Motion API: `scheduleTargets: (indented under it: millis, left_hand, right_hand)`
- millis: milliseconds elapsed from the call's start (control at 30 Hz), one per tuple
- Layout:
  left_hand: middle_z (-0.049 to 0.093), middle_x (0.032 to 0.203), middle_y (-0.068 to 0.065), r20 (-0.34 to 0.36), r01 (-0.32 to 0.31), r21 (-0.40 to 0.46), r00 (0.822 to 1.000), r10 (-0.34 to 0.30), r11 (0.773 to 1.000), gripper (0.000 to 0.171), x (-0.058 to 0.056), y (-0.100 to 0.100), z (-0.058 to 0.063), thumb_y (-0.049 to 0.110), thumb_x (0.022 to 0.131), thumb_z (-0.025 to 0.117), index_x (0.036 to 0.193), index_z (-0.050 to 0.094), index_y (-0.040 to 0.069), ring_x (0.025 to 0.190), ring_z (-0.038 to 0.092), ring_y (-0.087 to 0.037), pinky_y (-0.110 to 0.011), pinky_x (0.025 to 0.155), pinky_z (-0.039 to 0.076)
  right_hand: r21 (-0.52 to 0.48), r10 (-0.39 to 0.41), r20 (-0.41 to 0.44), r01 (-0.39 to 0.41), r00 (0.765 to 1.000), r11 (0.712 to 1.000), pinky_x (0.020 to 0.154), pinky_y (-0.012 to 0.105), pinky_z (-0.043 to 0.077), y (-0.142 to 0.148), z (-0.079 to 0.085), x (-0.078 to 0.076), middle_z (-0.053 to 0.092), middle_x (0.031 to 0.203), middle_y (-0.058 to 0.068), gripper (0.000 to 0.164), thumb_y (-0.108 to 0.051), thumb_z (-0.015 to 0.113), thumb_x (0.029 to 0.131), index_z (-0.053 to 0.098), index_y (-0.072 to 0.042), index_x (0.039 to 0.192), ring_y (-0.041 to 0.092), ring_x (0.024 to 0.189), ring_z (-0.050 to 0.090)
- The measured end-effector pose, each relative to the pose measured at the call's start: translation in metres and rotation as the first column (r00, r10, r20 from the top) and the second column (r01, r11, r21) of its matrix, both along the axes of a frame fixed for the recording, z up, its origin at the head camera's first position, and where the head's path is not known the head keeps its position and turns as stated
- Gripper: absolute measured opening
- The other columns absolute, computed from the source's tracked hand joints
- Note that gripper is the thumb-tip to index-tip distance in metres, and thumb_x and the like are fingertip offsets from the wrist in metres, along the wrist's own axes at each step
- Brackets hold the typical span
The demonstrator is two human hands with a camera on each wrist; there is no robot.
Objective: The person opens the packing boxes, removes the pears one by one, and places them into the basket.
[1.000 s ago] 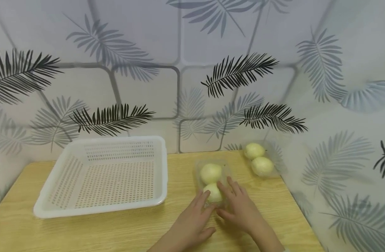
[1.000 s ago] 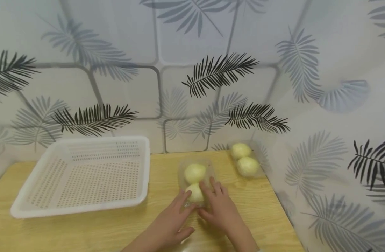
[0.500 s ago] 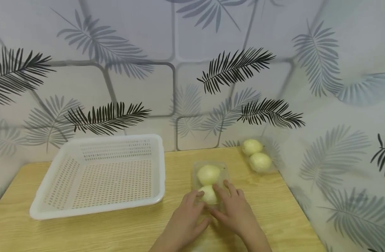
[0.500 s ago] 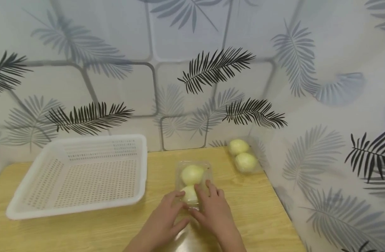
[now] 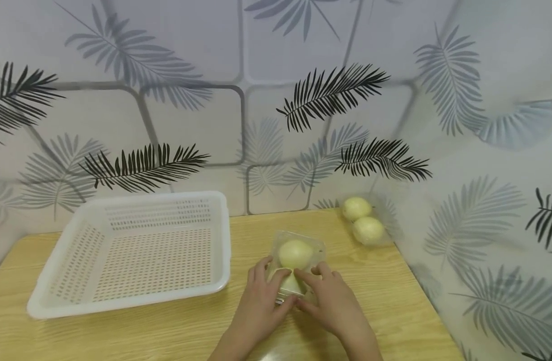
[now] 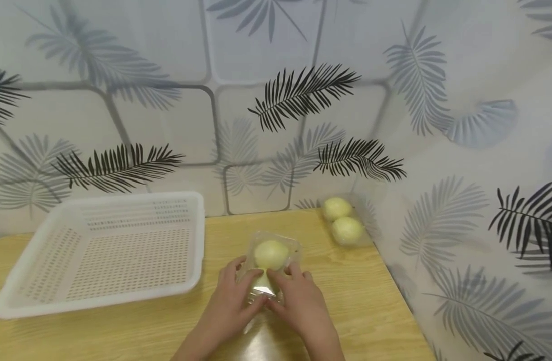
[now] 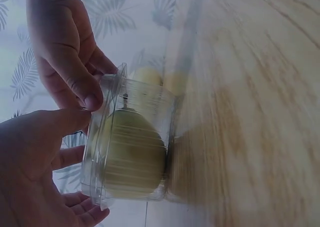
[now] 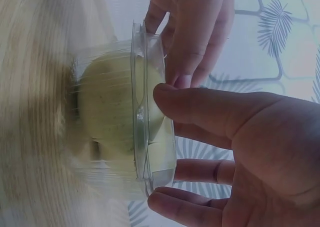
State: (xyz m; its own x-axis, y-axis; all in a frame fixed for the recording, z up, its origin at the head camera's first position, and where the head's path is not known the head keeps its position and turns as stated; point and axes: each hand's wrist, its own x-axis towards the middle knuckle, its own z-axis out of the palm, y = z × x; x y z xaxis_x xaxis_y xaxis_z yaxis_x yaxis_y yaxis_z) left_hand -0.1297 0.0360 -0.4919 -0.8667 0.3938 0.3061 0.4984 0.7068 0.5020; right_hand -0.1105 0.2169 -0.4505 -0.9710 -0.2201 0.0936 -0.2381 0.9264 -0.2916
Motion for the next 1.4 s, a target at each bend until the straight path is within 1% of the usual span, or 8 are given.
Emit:
scheduleTargets:
  millis: [100, 333, 533, 733, 967, 1100, 1200, 1400]
  left_hand:
    - [0.036, 0.152, -0.023, 0.029, -0.003, 0.021, 1.0, 0.002, 1.0, 0.05, 0.0, -0.001, -0.002, 0.048, 0.092, 0.067, 0.131, 0.06, 0.018, 0.136, 0.039, -0.042, -0.055, 0.101, 0.049]
    - [0.039, 0.15, -0.029, 0.009, -0.007, 0.063, 1.0, 0.006, 0.998, 0.046, 0.004, -0.001, -0.004, 0.041, 0.091, 0.07, 0.129, 0.061, 0.016, 0.132, 0.044, -0.046, -0.059, 0.097, 0.05]
    - [0.04, 0.147, -0.031, 0.073, 0.016, 0.035, 0.997, -0.019, 0.999, 0.045, 0.014, -0.004, 0.004, 0.038, 0.094, 0.068, 0.133, 0.062, 0.016, 0.129, 0.045, -0.045, -0.057, 0.089, 0.055]
    - [0.048, 0.136, -0.03, 0.102, 0.052, -0.005, 0.993, -0.051, 0.999, 0.042, 0.019, -0.003, 0.018, 0.029, 0.095, 0.065, 0.136, 0.062, 0.019, 0.123, 0.048, -0.041, -0.05, 0.086, 0.056]
    - [0.057, 0.128, -0.024, 0.05, 0.094, -0.02, 0.994, -0.093, 0.995, 0.033, 0.022, -0.001, 0.022, 0.023, 0.098, 0.06, 0.13, 0.067, 0.02, 0.12, 0.052, -0.037, -0.047, 0.082, 0.057]
    - [0.06, 0.125, -0.017, 0.029, 0.106, -0.031, 0.994, -0.105, 0.994, 0.032, 0.018, -0.004, 0.02, 0.026, 0.098, 0.062, 0.129, 0.066, 0.019, 0.118, 0.052, -0.033, -0.045, 0.084, 0.057]
    - [0.059, 0.123, -0.007, 0.04, 0.118, -0.028, 0.992, -0.117, 0.993, 0.035, 0.012, -0.009, 0.017, 0.031, 0.096, 0.066, 0.13, 0.065, 0.019, 0.113, 0.051, -0.027, -0.041, 0.086, 0.056]
    - [0.051, 0.13, -0.003, 0.053, 0.13, 0.045, 0.99, -0.133, 0.99, 0.038, 0.001, -0.022, 0.014, 0.032, 0.093, 0.07, 0.13, 0.065, 0.022, 0.124, 0.046, -0.028, -0.046, 0.096, 0.053]
  right_hand:
    - [0.007, -0.008, 0.0, 0.008, 1.0, 1.0, 0.073, 0.042, 0.056, -0.002, 0.001, 0.0, 0.058, 0.119, 0.008, 0.058, -0.046, 0.079, 0.081, 0.065, -0.023, 0.132, 0.029, 0.095, 0.06]
    - [-0.004, -0.015, -0.012, 0.015, 1.0, 1.0, 0.074, 0.042, 0.055, -0.003, 0.0, -0.001, 0.058, 0.12, 0.008, 0.057, -0.042, 0.083, 0.078, 0.067, -0.022, 0.129, 0.029, 0.095, 0.06]
    - [-0.045, -0.011, 0.001, 0.011, 1.0, 0.999, 0.082, 0.048, 0.056, -0.001, -0.004, 0.002, 0.057, 0.133, 0.012, 0.064, -0.052, 0.081, 0.076, 0.065, -0.023, 0.132, 0.034, 0.108, 0.058]
    - [-0.061, -0.012, 0.028, 0.014, 1.0, 0.998, 0.084, 0.061, 0.055, -0.002, -0.008, -0.002, 0.042, 0.151, 0.019, 0.083, -0.059, 0.08, 0.073, 0.053, -0.02, 0.141, 0.048, 0.127, 0.047]
    - [-0.039, 0.021, -0.056, -0.024, 0.998, 0.999, 0.107, 0.069, 0.035, -0.002, -0.017, -0.009, 0.041, 0.149, 0.027, 0.079, -0.047, 0.085, 0.073, 0.052, -0.015, 0.138, 0.059, 0.135, 0.035]
    - [-0.091, 0.029, -0.072, -0.036, 0.997, 0.995, 0.112, 0.071, 0.023, 0.001, -0.019, -0.012, 0.04, 0.151, 0.026, 0.073, -0.044, 0.085, 0.074, 0.055, -0.013, 0.134, 0.06, 0.14, 0.024]
    - [-0.159, 0.041, -0.026, -0.045, 0.999, 0.986, 0.114, 0.07, 0.016, 0.002, -0.018, -0.011, 0.035, 0.156, 0.024, 0.07, -0.04, 0.084, 0.075, 0.056, -0.012, 0.133, 0.055, 0.145, 0.015]
    - [-0.262, 0.07, 0.064, -0.051, 0.995, 0.964, 0.116, 0.067, 0.014, 0.003, -0.015, -0.01, 0.028, 0.16, 0.02, 0.061, -0.029, 0.079, 0.076, 0.058, -0.009, 0.13, 0.043, 0.151, 0.008]
